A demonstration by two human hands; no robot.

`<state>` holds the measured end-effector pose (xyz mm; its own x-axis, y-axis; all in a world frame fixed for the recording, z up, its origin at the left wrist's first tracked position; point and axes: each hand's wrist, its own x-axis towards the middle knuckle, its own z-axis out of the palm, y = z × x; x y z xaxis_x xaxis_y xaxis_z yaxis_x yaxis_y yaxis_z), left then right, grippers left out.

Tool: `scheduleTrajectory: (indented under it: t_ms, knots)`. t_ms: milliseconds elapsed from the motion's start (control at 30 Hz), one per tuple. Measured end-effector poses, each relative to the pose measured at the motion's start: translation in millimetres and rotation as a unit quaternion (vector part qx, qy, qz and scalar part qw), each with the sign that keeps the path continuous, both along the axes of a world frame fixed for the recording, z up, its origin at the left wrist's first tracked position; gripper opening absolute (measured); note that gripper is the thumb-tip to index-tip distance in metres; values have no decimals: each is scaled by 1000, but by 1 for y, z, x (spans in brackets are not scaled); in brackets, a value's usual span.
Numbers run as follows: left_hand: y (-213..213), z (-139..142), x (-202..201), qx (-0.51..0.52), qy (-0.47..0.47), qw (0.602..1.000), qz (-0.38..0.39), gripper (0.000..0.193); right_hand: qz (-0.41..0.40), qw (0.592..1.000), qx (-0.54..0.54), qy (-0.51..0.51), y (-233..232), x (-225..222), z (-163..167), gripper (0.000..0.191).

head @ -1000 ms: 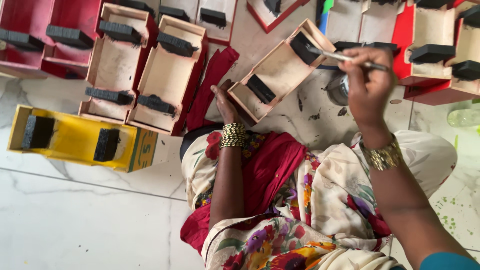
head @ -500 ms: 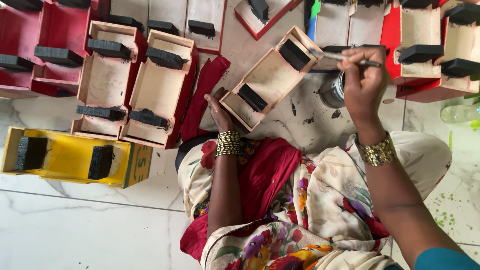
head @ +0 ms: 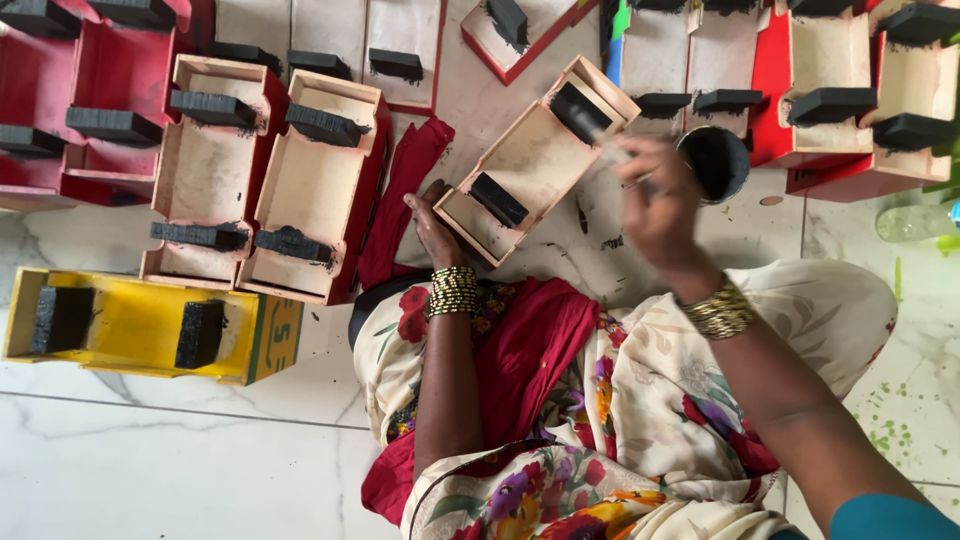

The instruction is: The person sits on the floor painting black paint onto the interior and edges of small red and yellow wooden toy bus models using a brush, dipping the brush into a paint can and working through the models one at a time.

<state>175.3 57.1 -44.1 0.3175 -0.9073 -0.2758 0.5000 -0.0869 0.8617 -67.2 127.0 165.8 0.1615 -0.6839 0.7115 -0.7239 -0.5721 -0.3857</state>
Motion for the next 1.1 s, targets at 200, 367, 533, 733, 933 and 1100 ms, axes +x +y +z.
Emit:
scheduleTrajectory:
  t_ms: [200, 367, 533, 733, 933, 1100]
  knots:
    - [7, 8, 3, -2, 44, 999, 0, 94, 28, 993, 8, 113, -11, 31, -35, 23]
    - [5, 6, 3, -5, 34, 999, -4, 94, 0, 990, 9, 140, -20, 24, -45, 30]
    - [5, 5, 4, 4, 31, 999, -5, 93, -16, 997, 25, 74, 21, 2, -40, 29]
    - [5, 15, 0, -1, 10, 1000, -7, 92, -24, 1000, 16, 12, 17, -3, -26, 21]
    - [12, 23, 4, 14, 39, 999, -1, 89, -16, 999, 32, -6, -4, -6, -15, 20]
    - [14, 27, -2, 40, 5, 999, 16, 92, -12, 991, 61, -120, 23, -39, -14, 15]
